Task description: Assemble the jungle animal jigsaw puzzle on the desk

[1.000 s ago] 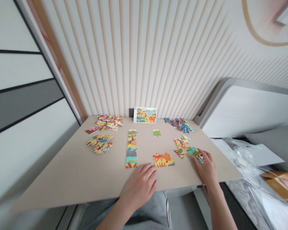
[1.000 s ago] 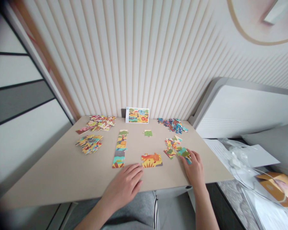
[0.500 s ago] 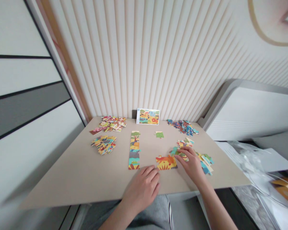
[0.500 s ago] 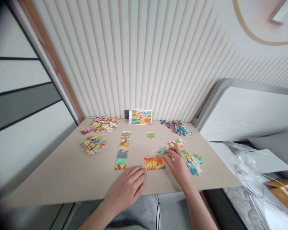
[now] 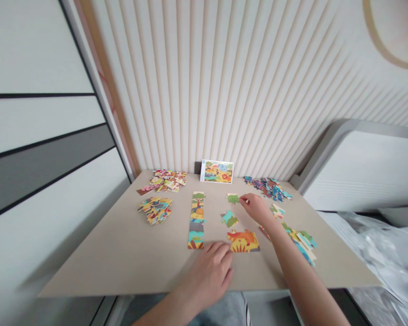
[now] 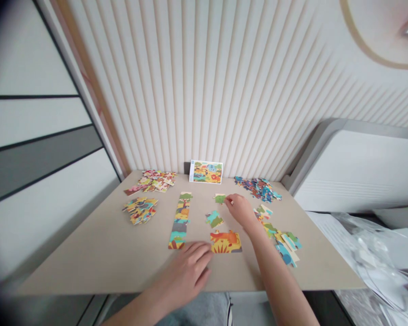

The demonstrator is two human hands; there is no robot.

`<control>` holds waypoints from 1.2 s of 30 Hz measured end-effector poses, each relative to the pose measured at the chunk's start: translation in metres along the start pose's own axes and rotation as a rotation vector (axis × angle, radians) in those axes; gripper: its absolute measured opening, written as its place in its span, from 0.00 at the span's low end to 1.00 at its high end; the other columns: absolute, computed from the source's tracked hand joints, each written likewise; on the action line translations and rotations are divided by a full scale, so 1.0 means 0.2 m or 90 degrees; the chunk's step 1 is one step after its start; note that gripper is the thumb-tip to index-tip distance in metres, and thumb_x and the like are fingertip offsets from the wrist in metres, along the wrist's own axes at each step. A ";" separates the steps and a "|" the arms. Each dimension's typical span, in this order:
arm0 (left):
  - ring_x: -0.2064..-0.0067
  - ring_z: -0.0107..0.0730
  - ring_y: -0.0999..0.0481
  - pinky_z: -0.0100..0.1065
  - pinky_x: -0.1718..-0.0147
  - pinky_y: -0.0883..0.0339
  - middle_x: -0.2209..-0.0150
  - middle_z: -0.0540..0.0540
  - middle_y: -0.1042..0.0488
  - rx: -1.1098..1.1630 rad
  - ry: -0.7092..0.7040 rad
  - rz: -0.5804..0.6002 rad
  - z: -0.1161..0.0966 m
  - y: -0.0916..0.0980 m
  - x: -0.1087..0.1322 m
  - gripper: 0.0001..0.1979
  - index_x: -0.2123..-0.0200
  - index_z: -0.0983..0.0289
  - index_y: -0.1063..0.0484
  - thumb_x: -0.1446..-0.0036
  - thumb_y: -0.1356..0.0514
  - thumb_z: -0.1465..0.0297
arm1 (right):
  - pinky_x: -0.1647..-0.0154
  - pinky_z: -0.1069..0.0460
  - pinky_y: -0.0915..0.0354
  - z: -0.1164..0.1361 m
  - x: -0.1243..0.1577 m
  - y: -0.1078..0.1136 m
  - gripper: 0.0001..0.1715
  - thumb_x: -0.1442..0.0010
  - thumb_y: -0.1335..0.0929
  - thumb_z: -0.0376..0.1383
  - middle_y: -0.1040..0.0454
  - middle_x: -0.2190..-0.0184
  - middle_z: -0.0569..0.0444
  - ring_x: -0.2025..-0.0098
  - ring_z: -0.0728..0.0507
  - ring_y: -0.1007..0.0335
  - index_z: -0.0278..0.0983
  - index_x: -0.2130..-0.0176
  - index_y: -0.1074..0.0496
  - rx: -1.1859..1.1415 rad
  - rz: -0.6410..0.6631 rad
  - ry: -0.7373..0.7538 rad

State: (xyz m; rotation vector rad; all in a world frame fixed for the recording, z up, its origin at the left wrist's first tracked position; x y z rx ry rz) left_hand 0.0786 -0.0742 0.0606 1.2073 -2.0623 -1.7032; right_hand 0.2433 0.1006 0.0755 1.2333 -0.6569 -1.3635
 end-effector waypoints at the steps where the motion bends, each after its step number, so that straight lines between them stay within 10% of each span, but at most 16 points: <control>1: 0.41 0.44 0.30 0.45 0.40 0.37 0.45 0.57 0.26 -0.015 0.002 -0.004 0.02 0.03 -0.03 0.14 0.47 0.61 0.29 0.35 0.40 0.67 | 0.51 0.46 0.32 -0.04 -0.04 -0.03 0.16 0.32 0.36 0.42 0.19 0.57 0.47 0.55 0.38 0.23 0.39 0.55 0.20 -0.015 0.011 0.007; 6: 0.48 0.46 0.25 0.46 0.46 0.34 0.56 0.60 0.23 -0.097 0.013 -0.008 0.19 0.08 -0.30 0.08 0.57 0.63 0.26 0.35 0.41 0.66 | 0.37 0.42 0.39 -0.13 -0.12 -0.24 0.27 0.36 0.31 0.45 0.27 0.40 0.44 0.39 0.37 0.31 0.38 0.41 0.27 -0.076 0.045 0.061; 12: 0.52 0.51 0.24 0.46 0.52 0.32 0.58 0.62 0.24 -0.145 0.024 0.057 0.42 -0.08 -0.55 0.28 0.56 0.65 0.24 0.49 0.31 0.48 | 0.34 0.40 0.41 -0.15 -0.08 -0.32 0.26 0.34 0.32 0.47 0.29 0.39 0.46 0.37 0.37 0.34 0.42 0.41 0.27 -0.109 0.059 0.099; 36: 0.47 0.43 0.26 0.42 0.44 0.34 0.49 0.58 0.25 -0.046 -0.017 0.008 0.76 -0.17 -0.66 0.15 0.49 0.61 0.25 0.37 0.38 0.63 | 0.37 0.42 0.37 -0.15 0.03 -0.23 0.23 0.35 0.31 0.46 0.31 0.45 0.46 0.42 0.38 0.32 0.45 0.42 0.25 -0.193 0.084 0.135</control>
Point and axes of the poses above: each hand's wrist, its own x-axis away from the middle knuckle, its own y-axis out of the back of the hand, z = x × y, the point moved 10 cm from there along -x, towards the middle knuckle
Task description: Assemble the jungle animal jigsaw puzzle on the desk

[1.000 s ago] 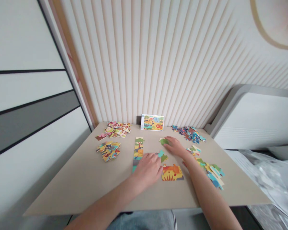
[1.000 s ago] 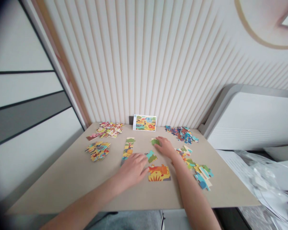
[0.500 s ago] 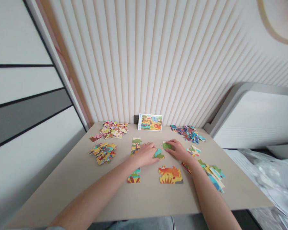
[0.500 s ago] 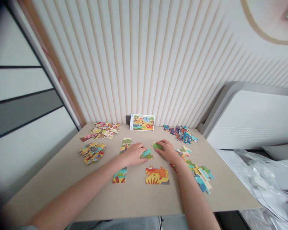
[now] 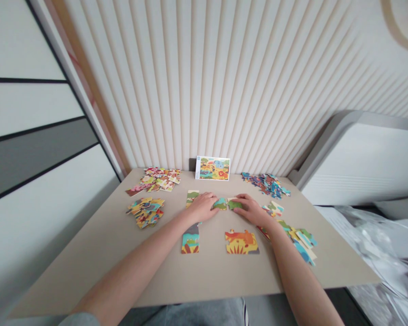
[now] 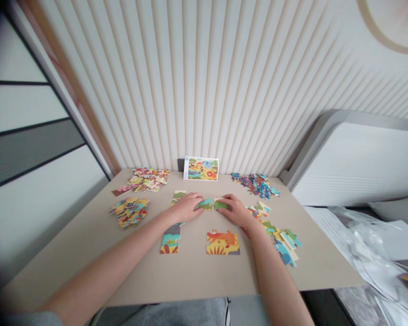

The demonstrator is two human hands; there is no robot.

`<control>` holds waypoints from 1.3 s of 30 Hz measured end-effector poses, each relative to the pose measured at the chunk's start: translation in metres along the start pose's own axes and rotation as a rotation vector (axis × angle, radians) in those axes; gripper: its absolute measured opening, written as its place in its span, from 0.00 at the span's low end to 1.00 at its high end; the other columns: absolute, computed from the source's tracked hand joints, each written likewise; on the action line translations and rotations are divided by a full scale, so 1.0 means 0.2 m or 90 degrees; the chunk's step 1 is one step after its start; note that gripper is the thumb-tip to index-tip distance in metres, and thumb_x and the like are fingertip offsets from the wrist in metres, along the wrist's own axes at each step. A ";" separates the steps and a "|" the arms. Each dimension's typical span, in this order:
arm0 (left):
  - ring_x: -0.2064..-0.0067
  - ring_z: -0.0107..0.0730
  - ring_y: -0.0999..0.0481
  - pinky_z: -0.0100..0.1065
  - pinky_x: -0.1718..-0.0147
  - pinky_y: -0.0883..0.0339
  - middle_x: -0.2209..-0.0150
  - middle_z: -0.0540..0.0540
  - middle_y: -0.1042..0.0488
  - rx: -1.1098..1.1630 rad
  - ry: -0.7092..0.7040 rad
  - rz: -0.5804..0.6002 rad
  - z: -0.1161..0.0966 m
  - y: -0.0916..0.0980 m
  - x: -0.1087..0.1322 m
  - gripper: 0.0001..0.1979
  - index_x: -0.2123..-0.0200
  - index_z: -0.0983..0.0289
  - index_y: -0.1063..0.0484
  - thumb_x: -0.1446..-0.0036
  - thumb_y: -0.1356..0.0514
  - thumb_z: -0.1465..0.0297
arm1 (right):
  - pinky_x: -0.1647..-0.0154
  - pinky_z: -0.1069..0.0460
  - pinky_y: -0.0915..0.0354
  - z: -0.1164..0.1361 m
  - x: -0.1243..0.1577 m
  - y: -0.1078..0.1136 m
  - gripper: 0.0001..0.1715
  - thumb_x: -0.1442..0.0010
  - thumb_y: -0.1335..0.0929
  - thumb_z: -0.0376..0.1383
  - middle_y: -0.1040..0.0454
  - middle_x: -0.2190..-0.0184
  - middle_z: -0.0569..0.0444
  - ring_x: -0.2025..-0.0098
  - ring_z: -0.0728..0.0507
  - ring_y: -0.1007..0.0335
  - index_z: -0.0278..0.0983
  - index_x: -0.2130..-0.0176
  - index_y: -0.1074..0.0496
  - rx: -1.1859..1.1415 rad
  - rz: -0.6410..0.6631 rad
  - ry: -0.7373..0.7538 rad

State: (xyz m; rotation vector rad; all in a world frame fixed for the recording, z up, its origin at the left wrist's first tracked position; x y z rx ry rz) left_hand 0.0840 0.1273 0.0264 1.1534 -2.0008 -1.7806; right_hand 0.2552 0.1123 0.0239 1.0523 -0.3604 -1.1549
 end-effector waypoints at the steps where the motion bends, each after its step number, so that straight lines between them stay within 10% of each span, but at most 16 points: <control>1: 0.47 0.43 0.26 0.42 0.44 0.34 0.49 0.58 0.25 0.001 0.000 -0.004 0.00 0.00 0.00 0.15 0.49 0.61 0.25 0.37 0.38 0.63 | 0.37 0.42 0.37 0.00 0.00 0.00 0.23 0.35 0.31 0.45 0.31 0.45 0.46 0.42 0.38 0.32 0.45 0.42 0.25 -0.004 -0.001 0.002; 39: 0.43 0.45 0.29 0.46 0.41 0.37 0.45 0.59 0.27 -0.001 0.021 -0.054 -0.04 0.04 0.05 0.16 0.45 0.59 0.27 0.35 0.41 0.66 | 0.37 0.39 0.39 -0.06 -0.02 -0.04 0.21 0.34 0.32 0.47 0.32 0.44 0.46 0.41 0.36 0.33 0.48 0.44 0.23 0.103 -0.020 -0.032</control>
Point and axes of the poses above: each hand's wrist, its own x-axis away from the middle knuckle, its own y-axis out of the back of the hand, z = x × y, the point moved 10 cm from there along -x, towards the middle knuckle
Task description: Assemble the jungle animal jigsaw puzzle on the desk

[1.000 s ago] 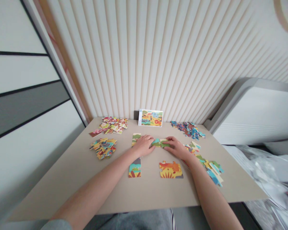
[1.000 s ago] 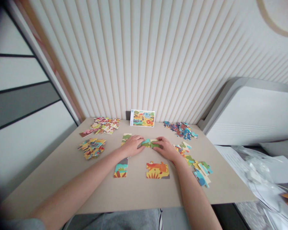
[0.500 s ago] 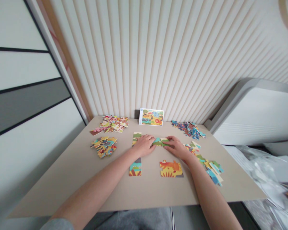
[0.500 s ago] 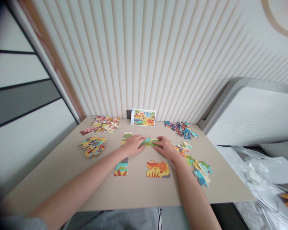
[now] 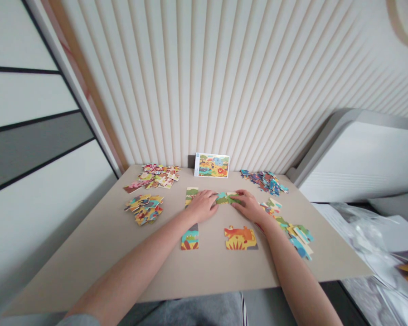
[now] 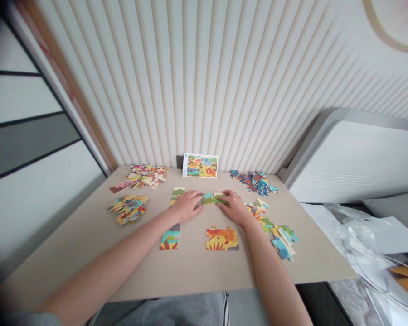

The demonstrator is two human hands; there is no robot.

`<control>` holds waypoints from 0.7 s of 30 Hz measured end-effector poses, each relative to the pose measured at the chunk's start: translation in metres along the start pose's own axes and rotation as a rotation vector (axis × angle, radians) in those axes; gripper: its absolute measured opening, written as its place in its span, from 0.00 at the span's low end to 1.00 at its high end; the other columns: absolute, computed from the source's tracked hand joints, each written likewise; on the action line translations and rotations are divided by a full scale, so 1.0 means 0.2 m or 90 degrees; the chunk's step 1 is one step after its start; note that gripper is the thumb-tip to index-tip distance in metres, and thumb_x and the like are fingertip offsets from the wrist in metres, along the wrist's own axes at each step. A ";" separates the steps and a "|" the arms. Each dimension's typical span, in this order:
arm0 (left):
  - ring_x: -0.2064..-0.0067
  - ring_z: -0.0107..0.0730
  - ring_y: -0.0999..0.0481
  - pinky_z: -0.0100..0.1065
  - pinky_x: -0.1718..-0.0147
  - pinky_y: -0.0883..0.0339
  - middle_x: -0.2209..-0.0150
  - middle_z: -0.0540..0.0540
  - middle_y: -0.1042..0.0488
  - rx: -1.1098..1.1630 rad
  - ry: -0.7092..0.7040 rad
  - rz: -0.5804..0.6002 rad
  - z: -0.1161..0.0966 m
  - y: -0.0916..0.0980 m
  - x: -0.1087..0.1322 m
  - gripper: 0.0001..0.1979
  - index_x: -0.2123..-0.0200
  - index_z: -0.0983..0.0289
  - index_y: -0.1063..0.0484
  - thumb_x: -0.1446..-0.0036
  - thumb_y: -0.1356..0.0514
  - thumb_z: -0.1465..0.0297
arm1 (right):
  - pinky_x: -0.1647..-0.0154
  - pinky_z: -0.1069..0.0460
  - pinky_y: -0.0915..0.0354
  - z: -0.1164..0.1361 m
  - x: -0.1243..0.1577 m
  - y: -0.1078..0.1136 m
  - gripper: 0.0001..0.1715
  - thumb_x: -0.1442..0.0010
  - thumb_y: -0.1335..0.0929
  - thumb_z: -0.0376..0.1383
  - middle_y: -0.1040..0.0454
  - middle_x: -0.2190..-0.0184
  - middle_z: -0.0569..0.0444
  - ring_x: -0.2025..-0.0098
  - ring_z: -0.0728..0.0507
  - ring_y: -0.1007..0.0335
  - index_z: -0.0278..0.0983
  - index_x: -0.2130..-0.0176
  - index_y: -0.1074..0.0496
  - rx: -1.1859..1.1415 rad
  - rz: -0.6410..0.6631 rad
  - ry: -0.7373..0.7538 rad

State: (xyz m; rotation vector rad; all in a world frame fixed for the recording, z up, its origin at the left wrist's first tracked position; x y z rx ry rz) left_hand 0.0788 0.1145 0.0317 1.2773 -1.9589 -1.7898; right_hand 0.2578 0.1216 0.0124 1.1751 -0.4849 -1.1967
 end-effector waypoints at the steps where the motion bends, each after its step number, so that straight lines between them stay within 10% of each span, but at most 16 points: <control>1: 0.43 0.45 0.29 0.46 0.41 0.37 0.45 0.59 0.27 0.000 0.000 -0.001 0.00 0.00 0.00 0.16 0.45 0.60 0.26 0.35 0.41 0.65 | 0.37 0.39 0.39 0.00 0.00 0.00 0.21 0.34 0.32 0.47 0.31 0.44 0.47 0.41 0.36 0.33 0.48 0.44 0.23 0.001 0.003 0.000; 10: 0.40 0.44 0.30 0.46 0.39 0.39 0.43 0.58 0.26 -0.029 -0.014 -0.007 0.00 0.01 -0.02 0.14 0.47 0.59 0.25 0.33 0.43 0.66 | 0.36 0.37 0.41 -0.09 0.00 0.05 0.22 0.33 0.34 0.49 0.32 0.42 0.45 0.40 0.35 0.34 0.46 0.44 0.24 0.031 -0.035 -0.050; 21: 0.49 0.44 0.24 0.45 0.44 0.34 0.52 0.59 0.22 -0.102 0.060 -0.017 0.36 0.29 0.15 0.12 0.53 0.62 0.23 0.34 0.45 0.70 | 0.30 0.31 0.57 0.19 -0.06 -0.03 0.22 0.33 0.33 0.50 0.31 0.38 0.47 0.34 0.37 0.39 0.49 0.43 0.26 0.025 0.016 0.048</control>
Point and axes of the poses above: each hand's wrist, its own x-axis away from the middle knuckle, its own y-axis out of the back of the hand, z = x × y, the point moved 10 cm from there along -x, towards the middle knuckle
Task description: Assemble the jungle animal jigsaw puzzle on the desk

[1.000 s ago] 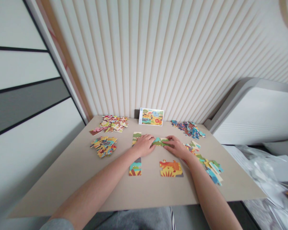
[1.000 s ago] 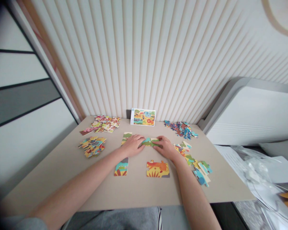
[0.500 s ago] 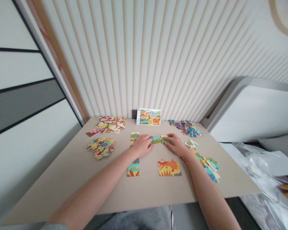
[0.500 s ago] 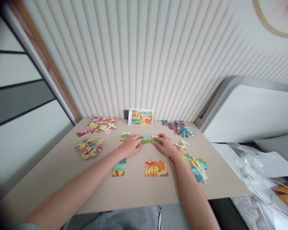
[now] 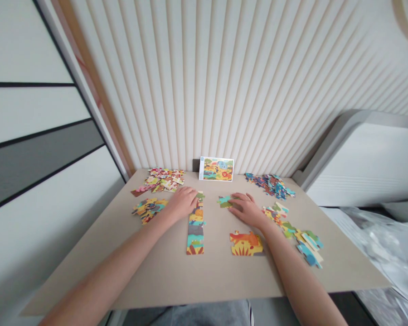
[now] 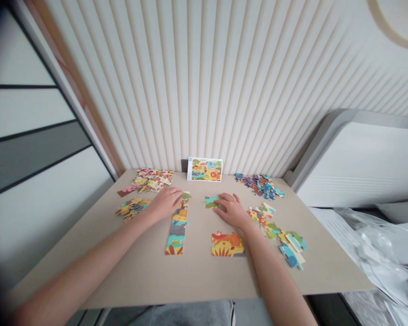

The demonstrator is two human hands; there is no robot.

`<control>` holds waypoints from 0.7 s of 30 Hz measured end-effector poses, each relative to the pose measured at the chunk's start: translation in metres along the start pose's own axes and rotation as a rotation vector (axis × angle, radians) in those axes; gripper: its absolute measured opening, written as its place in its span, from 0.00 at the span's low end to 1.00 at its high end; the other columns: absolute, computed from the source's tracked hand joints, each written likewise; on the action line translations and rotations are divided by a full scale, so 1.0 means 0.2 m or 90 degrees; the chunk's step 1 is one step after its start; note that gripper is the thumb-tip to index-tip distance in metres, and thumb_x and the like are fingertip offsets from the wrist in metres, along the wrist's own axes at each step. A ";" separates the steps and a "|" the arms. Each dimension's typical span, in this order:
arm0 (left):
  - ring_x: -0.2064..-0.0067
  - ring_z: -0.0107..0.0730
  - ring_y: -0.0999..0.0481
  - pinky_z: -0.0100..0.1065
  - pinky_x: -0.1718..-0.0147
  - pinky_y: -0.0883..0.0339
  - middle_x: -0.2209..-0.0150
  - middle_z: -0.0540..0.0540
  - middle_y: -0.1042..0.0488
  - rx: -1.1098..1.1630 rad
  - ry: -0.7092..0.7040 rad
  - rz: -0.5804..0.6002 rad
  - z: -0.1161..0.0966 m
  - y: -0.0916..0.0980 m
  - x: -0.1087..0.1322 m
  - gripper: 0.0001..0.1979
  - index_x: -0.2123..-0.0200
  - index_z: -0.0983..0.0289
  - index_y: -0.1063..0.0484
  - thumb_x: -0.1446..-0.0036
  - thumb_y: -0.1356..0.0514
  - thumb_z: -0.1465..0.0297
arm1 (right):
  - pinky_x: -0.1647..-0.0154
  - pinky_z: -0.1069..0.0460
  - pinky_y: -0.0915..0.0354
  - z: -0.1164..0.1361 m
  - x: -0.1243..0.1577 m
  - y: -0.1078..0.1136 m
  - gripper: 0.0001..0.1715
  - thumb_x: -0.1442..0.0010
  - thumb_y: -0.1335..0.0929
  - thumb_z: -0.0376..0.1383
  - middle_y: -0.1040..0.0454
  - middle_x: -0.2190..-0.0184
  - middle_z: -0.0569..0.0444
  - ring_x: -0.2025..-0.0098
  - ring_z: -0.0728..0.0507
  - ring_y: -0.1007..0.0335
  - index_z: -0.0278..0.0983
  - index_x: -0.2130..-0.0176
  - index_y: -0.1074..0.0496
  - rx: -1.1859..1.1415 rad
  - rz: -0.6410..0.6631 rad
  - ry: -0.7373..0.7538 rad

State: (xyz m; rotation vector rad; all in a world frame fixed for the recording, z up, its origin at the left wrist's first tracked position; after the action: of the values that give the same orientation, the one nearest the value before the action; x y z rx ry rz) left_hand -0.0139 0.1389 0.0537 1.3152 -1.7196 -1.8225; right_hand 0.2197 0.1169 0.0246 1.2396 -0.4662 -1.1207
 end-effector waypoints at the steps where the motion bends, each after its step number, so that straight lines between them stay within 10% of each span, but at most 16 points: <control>1: 0.47 0.44 0.25 0.45 0.43 0.35 0.50 0.58 0.22 -0.003 -0.004 0.001 0.00 -0.01 0.03 0.13 0.51 0.61 0.23 0.33 0.45 0.70 | 0.30 0.31 0.57 0.01 -0.01 -0.01 0.22 0.33 0.34 0.49 0.30 0.39 0.48 0.35 0.37 0.38 0.49 0.43 0.26 -0.001 0.006 0.003; 21: 0.43 0.43 0.26 0.46 0.39 0.37 0.43 0.58 0.24 0.052 -0.029 -0.013 -0.03 -0.08 0.13 0.16 0.48 0.59 0.23 0.33 0.47 0.67 | 0.30 0.31 0.58 0.02 -0.09 -0.08 0.19 0.29 0.37 0.45 0.29 0.38 0.50 0.32 0.38 0.42 0.48 0.42 0.27 0.046 -0.007 -0.034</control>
State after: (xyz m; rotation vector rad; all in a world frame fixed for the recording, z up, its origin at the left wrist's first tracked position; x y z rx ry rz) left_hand -0.0167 0.1195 0.0293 1.3371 -1.8284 -1.8242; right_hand 0.2023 0.1307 0.0170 1.2785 -0.5446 -1.1569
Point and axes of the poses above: each hand's wrist, its own x-axis away from the middle knuckle, its own y-axis out of the back of the hand, z = x × y, the point moved 10 cm from there along -x, towards the middle knuckle
